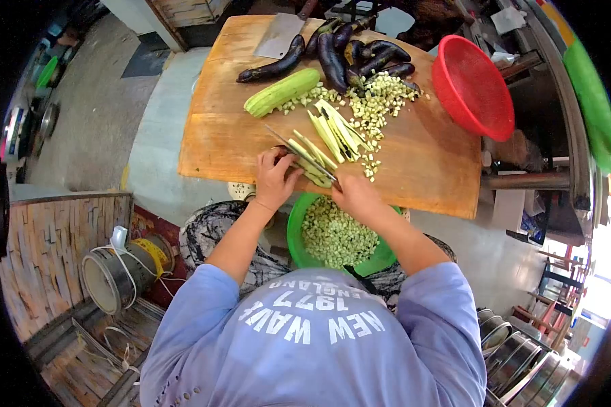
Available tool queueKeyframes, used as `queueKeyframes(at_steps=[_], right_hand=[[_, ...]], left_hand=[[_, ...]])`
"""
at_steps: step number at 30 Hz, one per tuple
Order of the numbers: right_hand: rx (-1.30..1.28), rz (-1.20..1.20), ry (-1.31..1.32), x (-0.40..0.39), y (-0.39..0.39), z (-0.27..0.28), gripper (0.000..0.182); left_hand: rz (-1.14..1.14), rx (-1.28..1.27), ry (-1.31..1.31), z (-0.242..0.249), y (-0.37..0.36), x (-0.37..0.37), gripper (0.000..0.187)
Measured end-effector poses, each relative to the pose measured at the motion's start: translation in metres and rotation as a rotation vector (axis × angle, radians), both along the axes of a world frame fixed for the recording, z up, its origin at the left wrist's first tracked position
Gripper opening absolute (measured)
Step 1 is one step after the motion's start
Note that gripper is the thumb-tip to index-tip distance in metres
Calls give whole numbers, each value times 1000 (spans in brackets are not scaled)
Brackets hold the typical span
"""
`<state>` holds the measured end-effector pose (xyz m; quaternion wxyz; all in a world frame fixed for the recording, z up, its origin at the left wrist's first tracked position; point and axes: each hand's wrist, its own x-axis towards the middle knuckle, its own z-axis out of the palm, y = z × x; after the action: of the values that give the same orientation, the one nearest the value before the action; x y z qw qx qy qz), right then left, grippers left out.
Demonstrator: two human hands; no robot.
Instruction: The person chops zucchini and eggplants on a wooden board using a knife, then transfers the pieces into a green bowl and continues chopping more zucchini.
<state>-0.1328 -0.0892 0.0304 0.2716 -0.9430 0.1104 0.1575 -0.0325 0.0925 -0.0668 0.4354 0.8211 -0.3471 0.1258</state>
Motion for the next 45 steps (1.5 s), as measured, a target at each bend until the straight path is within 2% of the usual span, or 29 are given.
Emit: queueKeyframes(at_steps=[3,6,9,12,15,18,20,22,25,29,34,39,41,43,45], right_hand=[[172,-107,-74,-1,-8,-3,16],[164,-102,-37,-10,-5,25,15],[-9,29,44,-20,-8,42,14],[-20,64,81,-22,-10,55,14],[-11,81,64,-17,-12,48,15],[-33,59,68,-5,2,10,16],[11,-17,-17,-9,-2,-17,17],[61,-87,-44,-14,1,-17,18],[123,-136,-99,-9,-7,-6,18],[66,-22,-61,-17,-2,34,16],[-18,74,10,-30,-8,40,15],[21,35,67,-14,1,49,17],[14,30,37,-7,6,34,17],[-33,32,-42,-5,8,-11,18],[130,-66,-48,-3,-1,-20,18]], left_hand=[[17,-19,-5,0,1,-5,35],[33,-11,-23,-3,1,-4,33],[18,-6,54,-7,0,-4,31],[27,11,61,-4,1,-4,32],[30,-1,37,0,1,-3,33],[28,11,13,1,2,-2,33],[30,-25,-13,-2,0,0,33],[32,-27,-4,-6,4,-7,34],[45,-5,-14,-6,2,-2,35],[96,-69,-8,-9,0,-3,37],[86,-72,-18,-10,1,-3,38],[88,-55,27,-7,0,-2,37],[81,-46,27,-7,0,-2,36],[72,-36,6,-6,1,-1,35],[47,-9,-15,-2,-3,3,37]])
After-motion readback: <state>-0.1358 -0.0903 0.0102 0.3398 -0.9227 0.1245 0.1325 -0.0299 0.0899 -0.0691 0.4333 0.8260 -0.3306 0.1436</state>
